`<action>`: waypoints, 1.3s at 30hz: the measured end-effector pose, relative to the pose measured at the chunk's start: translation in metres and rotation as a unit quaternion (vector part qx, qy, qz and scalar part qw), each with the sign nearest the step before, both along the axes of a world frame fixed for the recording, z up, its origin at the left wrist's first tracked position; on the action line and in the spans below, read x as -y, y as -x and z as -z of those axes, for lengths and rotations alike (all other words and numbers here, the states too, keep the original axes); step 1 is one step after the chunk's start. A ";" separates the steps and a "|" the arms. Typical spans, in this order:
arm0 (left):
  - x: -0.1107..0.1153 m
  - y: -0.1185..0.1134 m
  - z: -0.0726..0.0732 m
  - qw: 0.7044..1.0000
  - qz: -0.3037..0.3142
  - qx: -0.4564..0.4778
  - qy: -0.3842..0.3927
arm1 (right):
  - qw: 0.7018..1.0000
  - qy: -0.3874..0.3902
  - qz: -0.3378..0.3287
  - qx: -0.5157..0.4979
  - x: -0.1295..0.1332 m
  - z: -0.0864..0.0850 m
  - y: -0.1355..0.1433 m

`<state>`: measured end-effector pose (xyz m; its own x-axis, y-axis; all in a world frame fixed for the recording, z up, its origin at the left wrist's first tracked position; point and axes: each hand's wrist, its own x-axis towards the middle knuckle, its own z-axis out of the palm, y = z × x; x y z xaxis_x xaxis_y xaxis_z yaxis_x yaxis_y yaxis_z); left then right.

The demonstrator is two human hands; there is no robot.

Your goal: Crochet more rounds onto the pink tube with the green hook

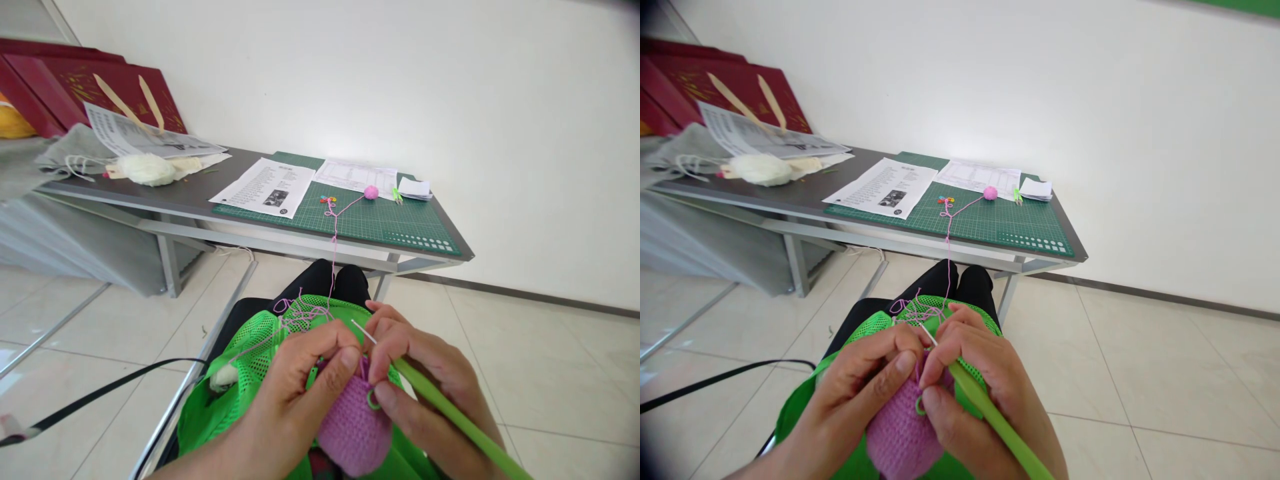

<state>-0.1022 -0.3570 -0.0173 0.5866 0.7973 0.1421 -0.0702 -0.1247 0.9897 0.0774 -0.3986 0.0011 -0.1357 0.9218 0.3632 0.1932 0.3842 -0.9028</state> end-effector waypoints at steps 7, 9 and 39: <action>0.001 0.000 0.000 0.999 -0.004 0.021 0.042 | 0.998 0.054 -0.040 0.000 0.004 0.006 -0.010; 0.002 -0.001 -0.001 0.998 -0.007 0.030 0.046 | 0.997 0.055 -0.057 0.005 0.004 0.006 -0.010; -0.005 0.009 -0.009 0.993 0.011 -0.043 -0.108 | 0.997 0.079 0.002 -0.027 0.003 -0.002 -0.003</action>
<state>-0.1109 -0.3521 -0.0083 0.6216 0.7401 0.2567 0.0089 -0.3343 0.9424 0.0809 -0.4013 0.0032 -0.1157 0.9686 0.2203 0.1445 0.2358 -0.9610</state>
